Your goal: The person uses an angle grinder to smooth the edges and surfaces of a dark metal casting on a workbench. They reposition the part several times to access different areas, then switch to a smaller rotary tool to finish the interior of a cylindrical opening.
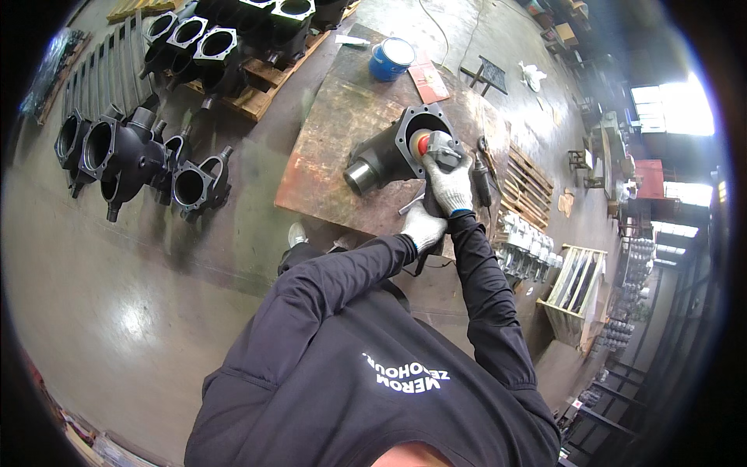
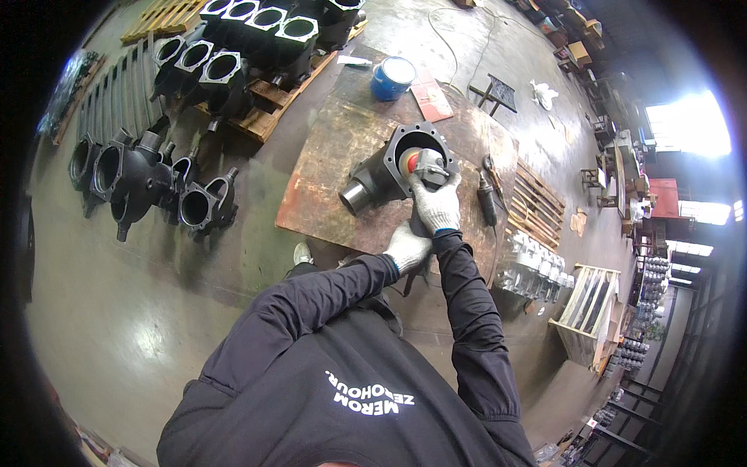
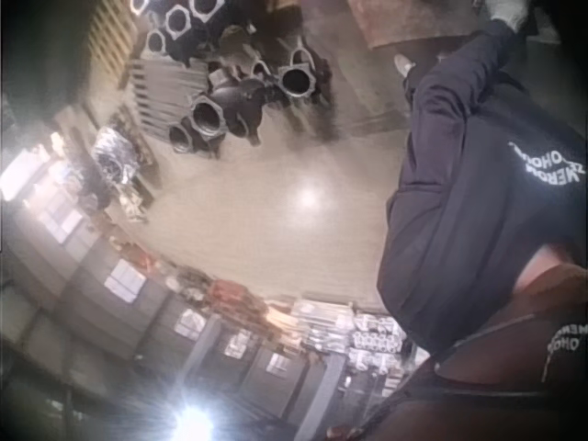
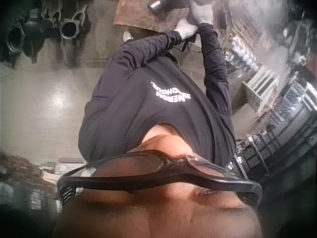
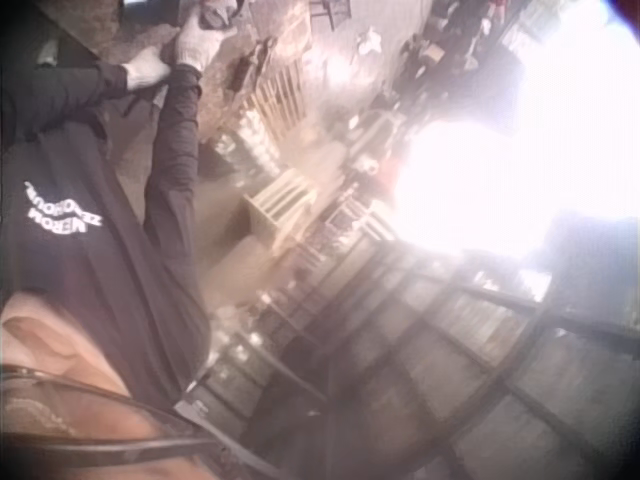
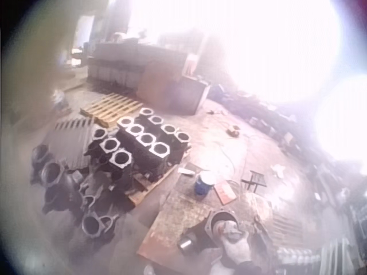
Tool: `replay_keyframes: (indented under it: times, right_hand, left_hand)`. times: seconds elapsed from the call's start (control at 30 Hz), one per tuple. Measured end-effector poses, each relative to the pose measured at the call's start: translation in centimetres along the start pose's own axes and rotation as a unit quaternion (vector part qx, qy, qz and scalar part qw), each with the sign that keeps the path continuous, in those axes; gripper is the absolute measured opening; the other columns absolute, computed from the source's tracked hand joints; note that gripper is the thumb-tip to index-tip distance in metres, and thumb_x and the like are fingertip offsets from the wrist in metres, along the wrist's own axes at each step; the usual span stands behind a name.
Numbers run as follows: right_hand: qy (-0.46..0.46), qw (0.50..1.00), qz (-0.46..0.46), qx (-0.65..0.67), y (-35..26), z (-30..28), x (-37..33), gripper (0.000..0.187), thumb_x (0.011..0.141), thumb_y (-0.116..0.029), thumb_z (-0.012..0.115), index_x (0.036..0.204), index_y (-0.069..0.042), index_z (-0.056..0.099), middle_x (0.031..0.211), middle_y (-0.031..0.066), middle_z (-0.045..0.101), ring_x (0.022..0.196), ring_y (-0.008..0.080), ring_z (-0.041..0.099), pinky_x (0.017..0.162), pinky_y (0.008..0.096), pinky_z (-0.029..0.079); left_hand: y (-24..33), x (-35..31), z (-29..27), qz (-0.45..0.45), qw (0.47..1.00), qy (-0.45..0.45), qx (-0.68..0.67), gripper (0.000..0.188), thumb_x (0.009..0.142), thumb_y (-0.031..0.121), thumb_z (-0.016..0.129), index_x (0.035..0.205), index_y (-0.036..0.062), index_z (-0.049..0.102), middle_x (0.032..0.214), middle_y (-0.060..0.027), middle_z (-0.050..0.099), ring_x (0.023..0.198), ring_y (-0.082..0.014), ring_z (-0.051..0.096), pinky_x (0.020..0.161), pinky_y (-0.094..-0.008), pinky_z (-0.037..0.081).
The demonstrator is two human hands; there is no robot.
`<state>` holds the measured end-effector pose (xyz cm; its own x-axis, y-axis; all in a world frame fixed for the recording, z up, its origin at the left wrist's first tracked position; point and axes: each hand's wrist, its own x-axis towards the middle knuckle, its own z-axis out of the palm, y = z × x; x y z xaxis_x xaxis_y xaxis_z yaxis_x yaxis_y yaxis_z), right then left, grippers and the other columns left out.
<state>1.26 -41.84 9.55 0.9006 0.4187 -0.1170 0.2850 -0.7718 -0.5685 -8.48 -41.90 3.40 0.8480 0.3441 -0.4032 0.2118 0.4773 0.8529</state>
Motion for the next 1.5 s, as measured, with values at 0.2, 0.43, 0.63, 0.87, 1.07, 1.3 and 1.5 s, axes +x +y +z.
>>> replay_keyframes:
  times: [0.2, 0.43, 0.63, 0.87, 1.07, 1.3, 1.5]
  right_hand:
    - [-0.036, 0.999, 0.016, -0.009, 0.6, 1.5, 1.2, 0.098, 0.079, -0.054, 0.081, 0.145, 0.002, 0.034, 0.123, 0.0307, 0.066, 0.119, 0.0442, 0.065, 0.100, 0.0459, 0.050]
    - [-0.029, 1.000, 0.003, 0.002, -0.3, 0.3, 0.7, 0.097, 0.078, -0.055, 0.081, 0.143, 0.000, 0.035, 0.126, 0.0296, 0.066, 0.119, 0.0440, 0.065, 0.101, 0.0451, 0.050]
    - [-0.042, 0.999, 0.022, -0.008, -0.8, 0.6, 0.8, 0.093, 0.079, -0.054, 0.079, 0.142, 0.000, 0.036, 0.121, 0.0292, 0.068, 0.115, 0.0430, 0.068, 0.101, 0.0455, 0.051]
    - [-0.071, 0.997, 0.022, -0.008, -2.5, -0.2, 0.7, 0.092, 0.081, -0.053, 0.078, 0.144, -0.001, 0.035, 0.126, 0.0294, 0.066, 0.119, 0.0428, 0.066, 0.102, 0.0451, 0.051]
    - [-0.081, 0.997, -0.005, -0.010, -3.4, -1.3, 0.4, 0.097, 0.082, -0.057, 0.076, 0.146, 0.001, 0.032, 0.124, 0.0314, 0.066, 0.119, 0.0445, 0.065, 0.102, 0.0457, 0.051]
    - [-0.124, 0.991, -0.025, 0.030, 0.1, -2.0, 2.2, 0.099, 0.082, -0.058, 0.075, 0.149, -0.001, 0.029, 0.124, 0.0318, 0.066, 0.116, 0.0450, 0.066, 0.100, 0.0477, 0.051]
    - [-0.201, 0.977, -0.058, 0.030, 2.1, -2.0, 4.1, 0.097, 0.082, -0.058, 0.071, 0.148, 0.000, 0.030, 0.118, 0.0336, 0.067, 0.111, 0.0447, 0.068, 0.097, 0.0466, 0.053]
  left_hand:
    - [-1.9, 1.6, 0.0, -0.044, 0.998, 0.040, -0.033, 0.054, 0.076, 0.015, 0.077, 0.123, -0.0061, 0.062, 0.116, -0.0179, 0.073, 0.112, -0.0289, 0.069, 0.098, -0.0374, 0.053]
    - [-2.4, 1.4, 0.6, -0.003, 0.999, 0.040, -0.027, 0.049, 0.080, 0.017, 0.074, 0.124, -0.0005, 0.063, 0.117, -0.0183, 0.073, 0.114, -0.0294, 0.069, 0.097, -0.0364, 0.052]
    - [-2.8, 2.0, -0.1, 0.005, 1.000, 0.008, 0.026, 0.035, 0.087, 0.016, 0.070, 0.117, -0.0016, 0.063, 0.102, -0.0146, 0.073, 0.093, -0.0270, 0.071, 0.081, -0.0366, 0.056]
    - [-0.3, 0.5, -0.4, -0.067, 0.994, 0.043, -0.080, 0.037, 0.082, 0.013, 0.073, 0.114, -0.0028, 0.064, 0.099, -0.0137, 0.074, 0.096, -0.0240, 0.072, 0.081, -0.0351, 0.055]
    - [1.5, -0.3, 0.4, -0.029, 0.986, 0.116, -0.116, 0.040, 0.083, 0.001, 0.071, 0.121, -0.0029, 0.058, 0.106, -0.0114, 0.072, 0.092, -0.0227, 0.070, 0.078, -0.0357, 0.056]
    - [-0.1, 0.8, 3.1, -0.006, 0.981, 0.136, -0.139, 0.034, 0.085, 0.002, 0.068, 0.118, -0.0007, 0.061, 0.095, -0.0108, 0.071, 0.078, -0.0220, 0.069, 0.068, -0.0349, 0.056]
    - [-5.3, 4.5, 3.4, -0.001, 0.955, 0.181, -0.234, 0.022, 0.088, 0.004, 0.062, 0.109, -0.0012, 0.063, 0.089, -0.0101, 0.069, 0.072, -0.0230, 0.068, 0.063, -0.0363, 0.055]
